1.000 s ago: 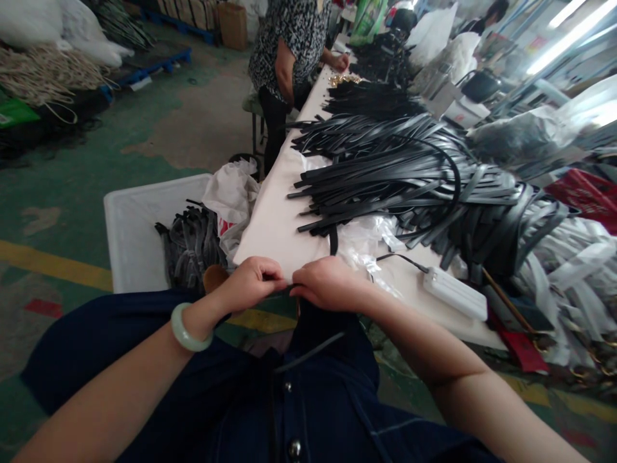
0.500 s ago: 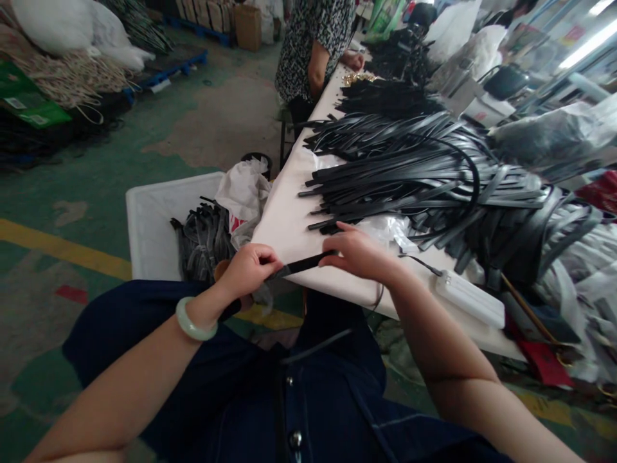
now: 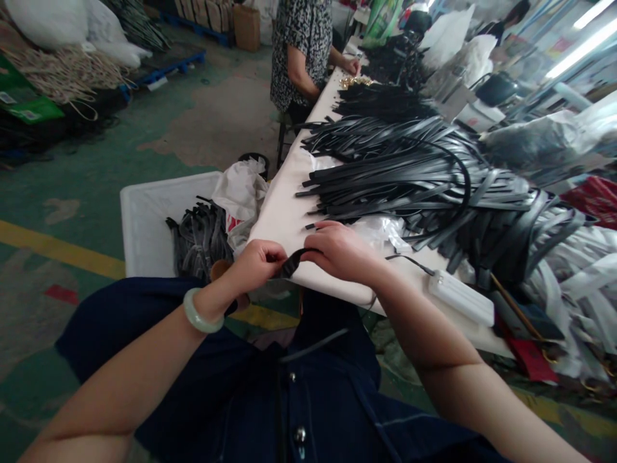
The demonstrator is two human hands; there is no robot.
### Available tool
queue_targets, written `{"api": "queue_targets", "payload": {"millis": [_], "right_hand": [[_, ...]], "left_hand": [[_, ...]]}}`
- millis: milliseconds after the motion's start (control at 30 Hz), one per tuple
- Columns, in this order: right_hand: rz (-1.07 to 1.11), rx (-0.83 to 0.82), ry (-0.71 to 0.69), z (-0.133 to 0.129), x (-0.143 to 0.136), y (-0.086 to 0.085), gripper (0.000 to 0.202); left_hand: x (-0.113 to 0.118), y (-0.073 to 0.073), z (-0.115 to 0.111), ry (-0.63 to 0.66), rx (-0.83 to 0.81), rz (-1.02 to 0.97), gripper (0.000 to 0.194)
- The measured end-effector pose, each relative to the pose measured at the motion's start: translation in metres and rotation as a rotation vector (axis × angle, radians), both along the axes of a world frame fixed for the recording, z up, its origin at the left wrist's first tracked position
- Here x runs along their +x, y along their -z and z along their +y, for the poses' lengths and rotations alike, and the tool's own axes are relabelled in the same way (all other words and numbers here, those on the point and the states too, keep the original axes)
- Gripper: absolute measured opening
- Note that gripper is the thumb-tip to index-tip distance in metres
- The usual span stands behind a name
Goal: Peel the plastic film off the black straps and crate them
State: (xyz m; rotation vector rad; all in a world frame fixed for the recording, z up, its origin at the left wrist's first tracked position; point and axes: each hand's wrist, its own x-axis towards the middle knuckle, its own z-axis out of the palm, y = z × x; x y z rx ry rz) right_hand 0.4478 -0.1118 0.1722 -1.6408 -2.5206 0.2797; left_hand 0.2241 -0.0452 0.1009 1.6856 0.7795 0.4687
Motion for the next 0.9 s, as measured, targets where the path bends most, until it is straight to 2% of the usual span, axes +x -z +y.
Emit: {"api": "queue_targets", "payload": {"millis": [100,233,333,400,467,600,700,800,900], "right_hand": [[0.081,-0.025,-0.05,-0.002,-0.007,-0.009,0.025],[0.285,-0.047,0.057,-0.012,0.016,-0.028,0.021],[0.269,-0.045,0.1,-0.017,0.024,-0.042,0.018],[0.24,-0.051,0.086,-0.018,0.017,-0.046,0.017],[0.217,-0.067,0.045,-0.018,0.001,-0.044,0.018],[0.14,-0.098,-0.029,-0.017,-0.024,-0.026,0.021],[0.077,-0.116,0.014,-0.016,-0.014,-0.019,0.026],[0.09,-0.128,0.117,-0.013,0.005,-0.026,0.026],[0.075,-0.109,0.119,-0.009,0.0,-0.029,0.026]], "left_hand": [[0.001,-0.004,-0.003,0.031,-0.03,-0.002,0.018],[-0.007,-0.007,0.005,-0.036,-0.008,-0.074,0.022],[-0.006,-0.008,0.007,0.009,-0.096,-0.155,0.023],[-0.001,-0.009,0.003,0.02,-0.154,-0.184,0.023],[0.005,-0.012,-0.004,0.023,-0.191,-0.211,0.023],[0.01,-0.019,-0.012,0.005,-0.178,-0.215,0.023],[0.007,-0.018,-0.008,-0.067,-0.134,-0.175,0.021],[0.006,-0.015,-0.002,-0.132,-0.088,-0.137,0.021],[0.011,-0.017,-0.003,-0.136,-0.058,-0.117,0.022]]}}
